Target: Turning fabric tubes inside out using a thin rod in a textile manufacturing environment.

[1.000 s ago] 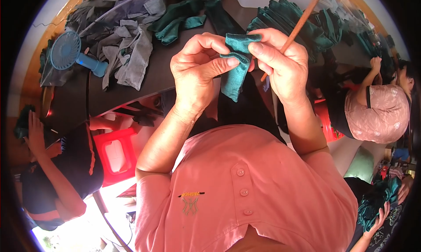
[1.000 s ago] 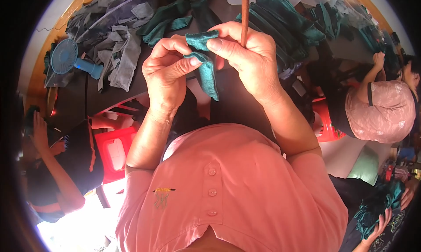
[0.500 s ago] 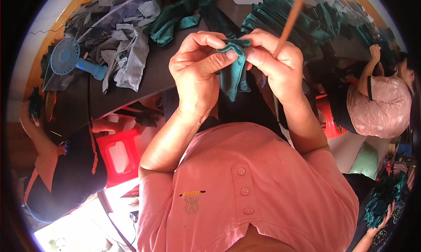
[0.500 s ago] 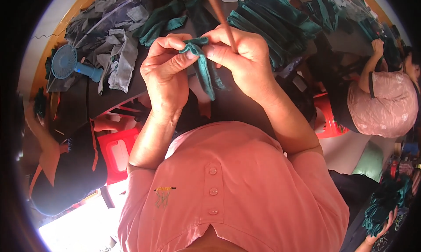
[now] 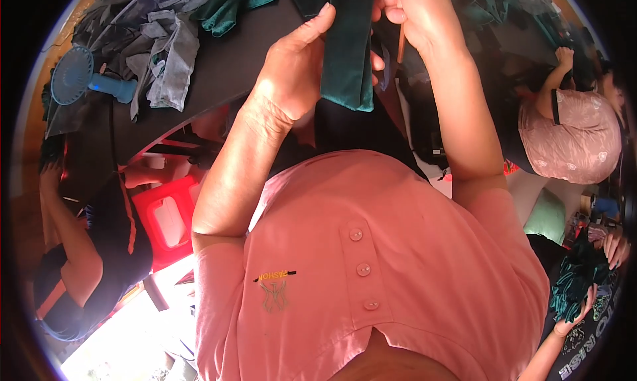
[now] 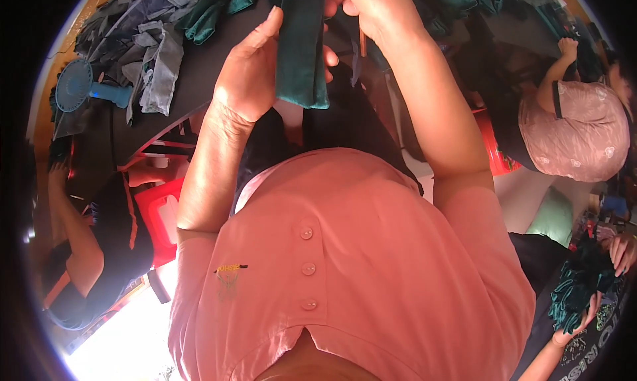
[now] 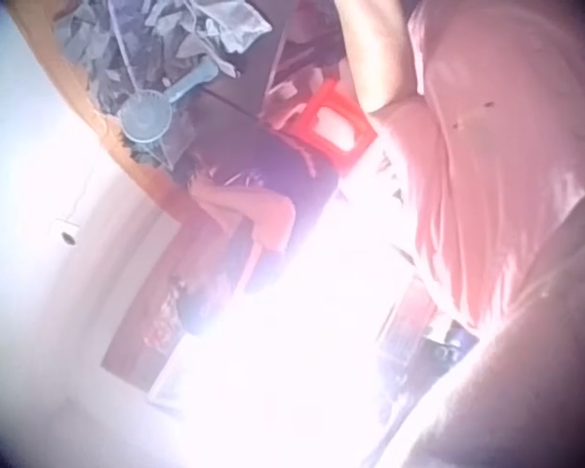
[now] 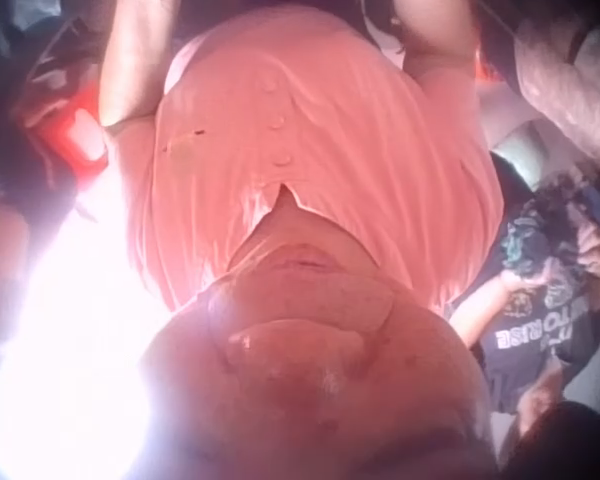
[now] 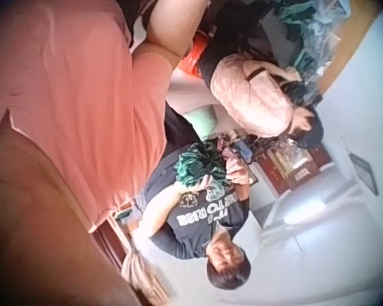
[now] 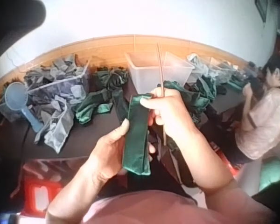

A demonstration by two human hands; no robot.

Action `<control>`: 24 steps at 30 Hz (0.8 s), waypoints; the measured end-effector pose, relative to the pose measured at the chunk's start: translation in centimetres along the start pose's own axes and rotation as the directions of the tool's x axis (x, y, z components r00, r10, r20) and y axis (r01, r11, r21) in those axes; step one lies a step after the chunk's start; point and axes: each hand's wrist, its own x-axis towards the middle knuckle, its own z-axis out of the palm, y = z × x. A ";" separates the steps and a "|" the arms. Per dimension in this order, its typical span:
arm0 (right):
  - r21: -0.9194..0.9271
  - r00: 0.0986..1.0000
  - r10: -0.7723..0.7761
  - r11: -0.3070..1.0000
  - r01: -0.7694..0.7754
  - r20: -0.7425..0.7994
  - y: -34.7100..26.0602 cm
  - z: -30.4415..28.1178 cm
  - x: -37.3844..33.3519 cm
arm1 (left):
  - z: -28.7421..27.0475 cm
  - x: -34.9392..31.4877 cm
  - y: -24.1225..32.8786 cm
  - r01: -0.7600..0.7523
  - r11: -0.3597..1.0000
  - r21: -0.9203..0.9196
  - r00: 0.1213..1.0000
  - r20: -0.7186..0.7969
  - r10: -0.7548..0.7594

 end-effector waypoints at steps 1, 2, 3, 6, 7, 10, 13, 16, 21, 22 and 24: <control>-0.004 1.000 0.004 1.000 -0.004 0.000 0.4 -0.3 0.7 | 0.4 0.2 -0.5 -0.034 0.999 0.025 0.998 -0.054 0.036; -0.026 1.000 0.003 1.000 -0.002 0.019 1.0 -0.7 1.4 | 0.8 0.4 -0.8 -0.036 0.999 0.020 0.998 -0.054 0.037; -0.048 0.999 0.002 0.999 0.000 0.041 1.2 -0.7 1.6 | 1.0 0.5 -1.0 -0.064 0.996 -0.056 0.994 -0.095 0.059; -0.089 1.000 0.016 0.996 -0.014 0.018 1.3 -0.3 1.7 | 1.1 0.0 -0.8 -0.045 0.992 -0.114 0.991 -0.134 0.029; -0.092 1.000 0.016 0.996 -0.014 0.022 1.4 -0.3 1.7 | 1.0 -0.2 -0.8 0.011 0.995 -0.095 0.991 -0.130 -0.024; -0.074 1.000 0.027 0.997 -0.027 0.001 2.1 -0.1 1.8 | 1.0 -0.4 -0.9 0.017 0.995 -0.094 0.992 -0.119 -0.028; -0.045 0.999 0.021 0.999 -0.019 0.035 2.3 0.2 1.9 | 0.9 -0.9 -1.2 0.032 0.980 -0.198 0.991 -0.120 -0.057; -0.087 0.999 0.048 0.995 -0.049 -0.019 1.8 0.4 2.3 | 1.4 -1.5 -2.1 0.030 0.998 -0.050 0.951 -0.307 -0.044; -0.260 0.994 -0.032 0.964 0.058 0.104 0.7 0.4 6.1 | 1.6 -1.6 -2.5 -0.052 0.995 0.086 0.901 -0.426 0.084; -0.322 0.988 -0.062 0.941 0.104 0.138 0.6 0.7 7.5 | 1.7 -1.1 -2.1 -0.101 0.981 0.168 0.837 -0.519 0.175; -0.451 0.980 -0.101 0.876 0.170 0.173 1.0 2.3 11.2 | 1.2 0.0 -1.0 -0.140 0.956 0.259 0.753 -0.598 0.273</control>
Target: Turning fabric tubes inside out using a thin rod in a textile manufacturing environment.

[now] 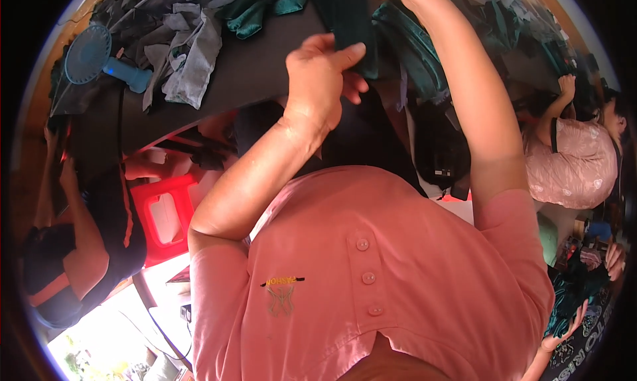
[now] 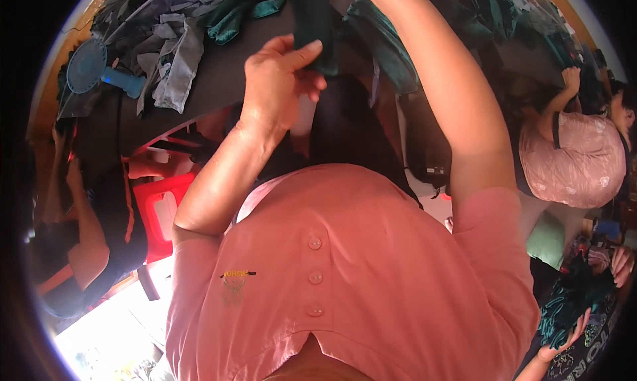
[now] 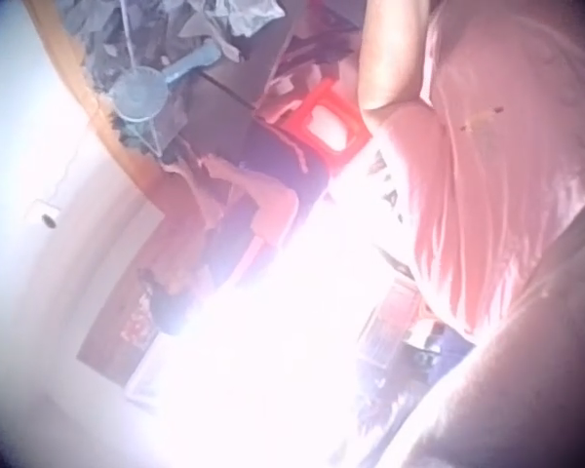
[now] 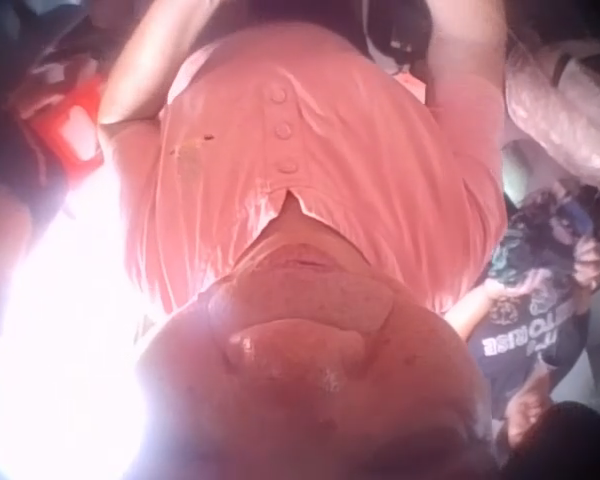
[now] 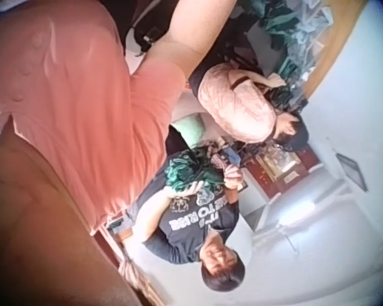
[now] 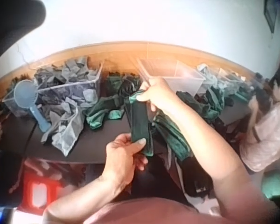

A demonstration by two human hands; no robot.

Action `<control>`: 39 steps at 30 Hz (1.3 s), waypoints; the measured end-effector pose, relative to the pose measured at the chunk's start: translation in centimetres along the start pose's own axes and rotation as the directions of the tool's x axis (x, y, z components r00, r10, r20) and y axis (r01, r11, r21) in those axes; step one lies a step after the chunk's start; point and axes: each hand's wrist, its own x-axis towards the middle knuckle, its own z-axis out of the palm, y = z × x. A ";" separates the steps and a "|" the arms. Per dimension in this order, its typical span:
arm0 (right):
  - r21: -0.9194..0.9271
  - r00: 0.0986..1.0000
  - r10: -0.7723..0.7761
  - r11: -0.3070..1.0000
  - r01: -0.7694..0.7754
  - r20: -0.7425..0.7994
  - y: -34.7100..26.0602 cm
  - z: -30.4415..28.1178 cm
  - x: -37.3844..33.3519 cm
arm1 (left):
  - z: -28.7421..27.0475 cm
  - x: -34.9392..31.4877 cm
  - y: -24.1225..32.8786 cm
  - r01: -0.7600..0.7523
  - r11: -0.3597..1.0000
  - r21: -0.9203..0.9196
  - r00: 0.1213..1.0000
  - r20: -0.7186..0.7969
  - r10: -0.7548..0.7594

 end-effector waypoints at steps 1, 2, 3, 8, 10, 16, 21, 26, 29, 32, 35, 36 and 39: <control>-0.091 1.000 -0.007 0.996 0.007 0.000 -0.4 0.5 1.4 | 0.1 0.9 0.4 -0.104 0.994 -0.012 0.992 -0.068 0.103; -0.092 1.000 -0.007 0.996 0.007 -0.006 -0.7 0.9 2.6 | 0.3 1.9 0.9 -0.207 0.978 -0.016 0.970 -0.136 0.203; -0.198 1.000 0.024 0.980 -0.021 0.014 -0.6 1.6 3.9 | 0.1 3.2 1.1 -0.239 0.971 -0.010 0.955 -0.181 0.234; -0.434 0.996 0.094 0.897 -0.081 0.008 2.5 4.0 8.8 | -0.9 7.7 1.5 -0.186 0.963 0.197 0.959 -0.176 0.221; -0.631 0.987 0.127 0.775 -0.037 0.099 2.8 4.5 8.8 | -1.0 8.5 1.5 -0.104 0.933 0.345 0.969 -0.176 0.173; -0.732 0.967 0.233 0.676 -0.082 0.107 4.5 4.1 9.5 | -1.2 9.3 1.9 -0.091 0.765 0.638 0.996 0.042 0.083; -0.676 0.934 0.295 0.732 -0.086 0.200 3.7 3.9 9.0 | -1.2 9.1 0.1 -0.295 0.080 0.952 0.849 0.223 0.478; -0.679 0.997 0.058 0.731 -0.073 -0.045 6.4 4.6 9.9 | 1.0 9.6 -1.0 -0.358 -0.129 0.925 0.683 0.354 0.639; -0.689 0.998 0.022 0.723 -0.058 -0.061 6.3 4.2 10.0 | 1.9 10.4 -1.6 -0.251 -0.289 0.924 0.753 0.374 0.542; -0.754 0.998 0.040 0.657 0.009 0.047 2.4 4.2 8.0 | 0.9 10.5 -1.1 -0.197 -0.368 0.909 0.766 0.377 0.521; -0.740 0.992 0.075 0.672 0.021 0.097 -0.5 1.1 6.1 | 0.3 11.1 -1.0 -0.230 -0.348 0.909 0.752 0.393 0.530; -0.737 0.993 0.073 0.675 0.020 0.094 -0.5 0.6 5.7 | -0.2 11.3 -0.9 -0.230 -0.354 0.907 0.751 0.397 0.528; -0.787 0.999 -0.052 0.615 0.045 0.016 -2.0 -1.1 3.0 | -2.3 12.0 -0.3 -0.319 -0.346 0.882 0.698 0.465 0.544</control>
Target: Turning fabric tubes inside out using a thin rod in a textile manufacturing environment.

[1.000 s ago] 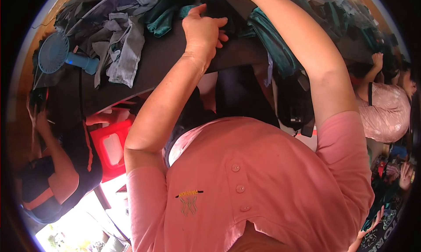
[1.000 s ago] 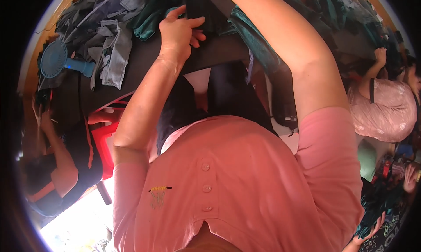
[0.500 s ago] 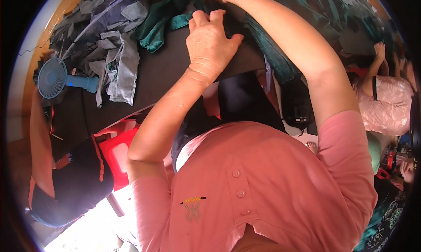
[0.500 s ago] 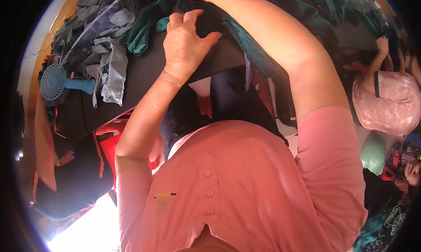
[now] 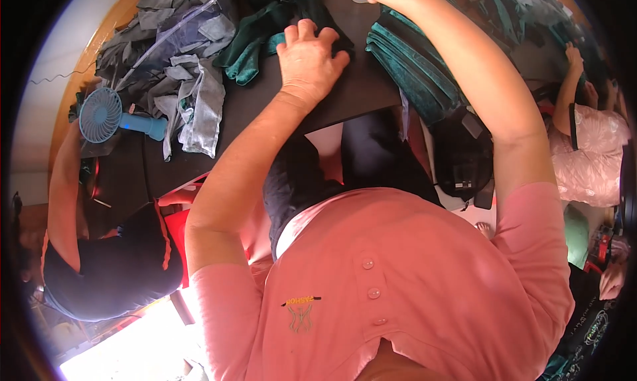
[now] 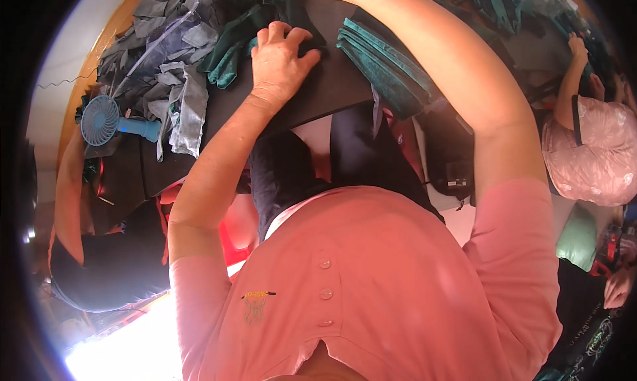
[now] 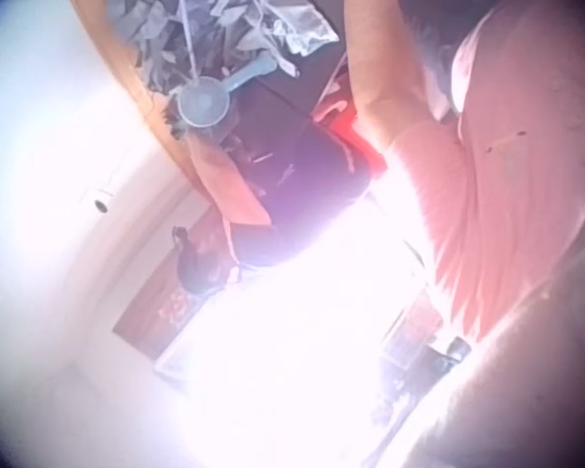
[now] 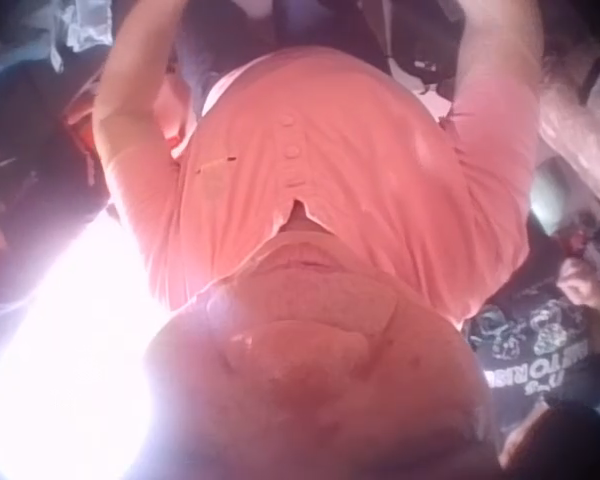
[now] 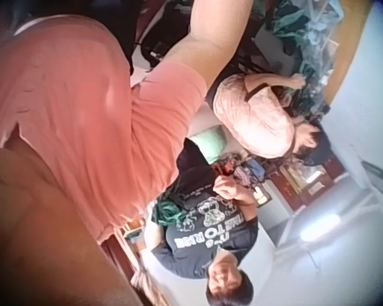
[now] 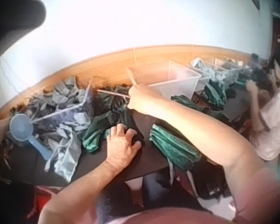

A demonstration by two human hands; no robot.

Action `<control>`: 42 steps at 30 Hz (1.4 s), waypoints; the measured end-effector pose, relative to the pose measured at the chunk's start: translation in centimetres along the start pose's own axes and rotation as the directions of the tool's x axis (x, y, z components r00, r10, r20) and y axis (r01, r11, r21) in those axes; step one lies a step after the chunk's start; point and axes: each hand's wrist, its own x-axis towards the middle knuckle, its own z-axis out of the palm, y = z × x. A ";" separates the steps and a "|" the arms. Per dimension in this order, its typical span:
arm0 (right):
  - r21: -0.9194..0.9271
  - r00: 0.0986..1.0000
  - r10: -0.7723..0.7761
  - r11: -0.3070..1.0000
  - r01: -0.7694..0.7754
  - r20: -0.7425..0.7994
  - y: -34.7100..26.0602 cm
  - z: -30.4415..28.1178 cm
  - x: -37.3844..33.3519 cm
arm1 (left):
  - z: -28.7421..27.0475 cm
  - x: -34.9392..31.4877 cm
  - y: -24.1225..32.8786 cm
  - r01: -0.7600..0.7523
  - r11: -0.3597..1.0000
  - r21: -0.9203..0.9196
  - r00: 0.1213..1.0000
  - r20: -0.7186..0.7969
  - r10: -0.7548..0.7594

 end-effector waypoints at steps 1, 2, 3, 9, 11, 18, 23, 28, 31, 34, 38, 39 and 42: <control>0.045 1.000 -0.024 0.999 0.025 -0.012 0.2 -1.4 -1.7 | -0.3 0.0 -0.8 -0.026 1.000 -0.018 1.000 0.014 0.026; 0.090 0.999 -0.049 0.995 0.051 -0.024 0.6 -2.3 -3.2 | -0.4 0.0 -2.0 -0.070 0.996 -0.049 0.998 0.007 0.070; 0.225 0.999 -0.023 0.974 0.034 -0.048 1.3 -2.8 -4.6 | -0.6 0.0 -3.1 -0.112 0.991 -0.078 0.994 -0.002 0.112; 0.738 0.992 0.010 0.667 -0.101 0.126 6.5 -3.3 -12.9 | -2.1 -0.2 -6.3 -0.227 0.928 -0.294 0.974 -0.052 0.221; 0.798 0.959 0.134 0.533 -0.283 0.251 6.2 -3.8 -16.0 | -2.3 -0.3 -6.8 -0.234 0.913 -0.335 0.972 -0.075 0.221; 0.842 0.924 0.254 0.395 -0.368 0.285 8.1 -2.3 -23.5 | -3.5 -0.6 -10.2 0.012 0.898 -0.439 0.995 0.091 0.031; 0.897 0.898 0.382 0.281 -0.340 0.220 9.8 0.1 -27.3 | -3.7 -0.3 -10.8 0.108 0.839 -0.533 0.992 0.117 -0.053; 0.920 0.899 0.419 0.289 -0.264 0.126 10.1 2.4 -29.3 | -4.3 -1.8 -3.0 -0.200 0.905 -0.374 0.977 -0.149 0.154; 0.887 0.934 0.315 0.462 0.002 -0.167 9.0 4.3 -28.3 | -3.5 -1.5 3.0 -0.401 0.824 -0.399 0.916 -0.164 0.366; 0.732 0.932 0.254 0.681 0.018 -0.260 7.8 5.4 -26.6 | -1.2 -0.4 5.8 -0.430 0.850 -0.303 0.902 -0.181 0.392; 0.482 0.840 0.218 0.874 0.059 -0.498 7.4 7.6 -25.1 | 1.6 1.5 5.5 -0.454 0.853 -0.258 0.891 -0.113 0.440; 0.443 0.827 0.230 0.896 0.025 -0.513 7.5 7.9 -24.8 | 1.8 2.0 5.2 -0.468 0.836 -0.287 0.883 -0.125 0.452; 0.438 0.786 0.242 0.898 0.040 -0.569 8.0 8.5 -23.5 | 2.0 2.7 4.8 -0.433 0.817 -0.380 0.900 -0.143 0.411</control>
